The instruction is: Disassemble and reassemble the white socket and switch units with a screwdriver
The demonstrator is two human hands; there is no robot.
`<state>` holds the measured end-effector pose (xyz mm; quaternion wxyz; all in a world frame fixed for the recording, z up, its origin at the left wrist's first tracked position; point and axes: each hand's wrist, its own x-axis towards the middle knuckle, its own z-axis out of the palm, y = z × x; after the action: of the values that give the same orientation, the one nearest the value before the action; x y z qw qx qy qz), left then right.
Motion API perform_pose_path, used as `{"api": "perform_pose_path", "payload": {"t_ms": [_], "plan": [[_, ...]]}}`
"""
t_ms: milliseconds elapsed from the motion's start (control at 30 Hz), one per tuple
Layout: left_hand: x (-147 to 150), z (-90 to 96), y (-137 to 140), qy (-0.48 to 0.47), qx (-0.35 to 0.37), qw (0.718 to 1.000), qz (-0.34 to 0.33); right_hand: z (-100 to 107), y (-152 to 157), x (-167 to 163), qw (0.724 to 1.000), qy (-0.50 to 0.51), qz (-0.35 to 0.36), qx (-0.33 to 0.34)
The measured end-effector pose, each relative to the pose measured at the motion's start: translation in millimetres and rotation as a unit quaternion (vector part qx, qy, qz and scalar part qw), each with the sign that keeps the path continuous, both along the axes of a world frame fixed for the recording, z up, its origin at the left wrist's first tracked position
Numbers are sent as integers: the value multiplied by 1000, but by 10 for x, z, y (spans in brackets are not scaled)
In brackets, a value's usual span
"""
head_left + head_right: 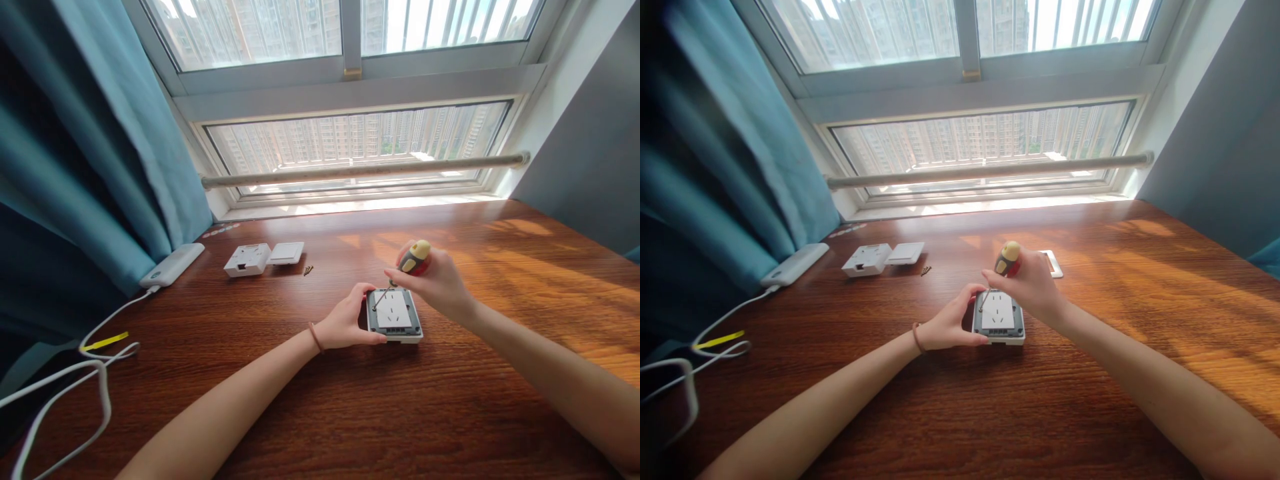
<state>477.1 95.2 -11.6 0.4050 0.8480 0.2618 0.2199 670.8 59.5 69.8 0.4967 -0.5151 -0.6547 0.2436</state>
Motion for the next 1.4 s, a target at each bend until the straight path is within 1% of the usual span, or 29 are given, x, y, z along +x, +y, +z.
{"api": "perform_pose_path", "payload": {"t_ms": [33,100,167,233,333,400,433,467,533,567,600,633,667,700,767,867,967,1000,1033,1067,1100,1167,1233,1267,1300,1333,1400], "plan": [[1,-2,-1,-4,-3,1000,-1,-37,3,-26,1000,3,-17,15],[3,-7,-3,-14,-10,1000,-4,-80,15,-58,999,43,-7,1],[3,-13,-4,-20,-14,1000,-6,-70,33,-53,993,97,41,-47],[2,-17,-2,-16,-13,1000,-2,-15,49,-13,981,135,102,-100],[-2,-20,2,-1,-6,1000,5,100,49,74,956,149,196,-161],[-2,-19,2,3,-3,1000,8,150,28,110,947,136,227,-183],[-1,-18,1,2,-2,1000,9,157,13,112,952,118,218,-178],[0,-17,0,0,-3,1000,9,151,-3,103,966,86,188,-156],[3,-15,-4,-9,-9,1000,2,105,-34,53,994,-8,79,-70],[5,-14,-6,-14,-13,1000,-2,70,-48,17,998,-54,19,-16],[6,-14,-7,-17,-16,1000,-5,33,-59,-21,995,-87,-30,32],[6,-14,-8,-18,-18,1000,-4,-5,-67,-59,991,-101,-57,65],[6,-14,-8,-19,-18,1000,-1,-40,-74,-93,990,-92,-64,81],[6,-14,-8,-19,-17,1000,2,-69,-77,-121,993,-65,-56,83],[4,-12,-8,-20,-17,1000,1,-99,-76,-150,998,8,-18,56],[2,-6,-8,-27,-21,999,-12,-58,-60,-116,994,86,59,-21],[2,-2,-9,-19,-21,1000,-4,52,-46,-22,975,112,162,-107],[2,-2,-9,-15,-20,1000,0,85,-44,9,967,116,187,-131],[2,-3,-9,-13,-20,1000,3,107,-43,34,962,114,198,-147],[2,-3,-10,-13,-21,1000,2,117,-42,51,964,104,190,-153],[3,-3,-11,-16,-24,1000,-2,112,-40,58,973,80,164,-143],[4,-2,-12,-23,-28,999,-9,65,-32,43,994,6,66,-84],[5,2,-14,-22,-29,999,-7,-11,-15,2,998,-46,-31,-11],[5,4,-15,-18,-27,999,-4,-49,-4,-21,997,-48,-52,10],[6,6,-15,-12,-25,1000,-1,-82,8,-42,998,-30,-52,20],[6,7,-16,-9,-23,1000,1,-106,20,-57,999,0,-37,17],[5,7,-17,-9,-23,1000,1,-118,46,-63,997,73,22,-18]]}}
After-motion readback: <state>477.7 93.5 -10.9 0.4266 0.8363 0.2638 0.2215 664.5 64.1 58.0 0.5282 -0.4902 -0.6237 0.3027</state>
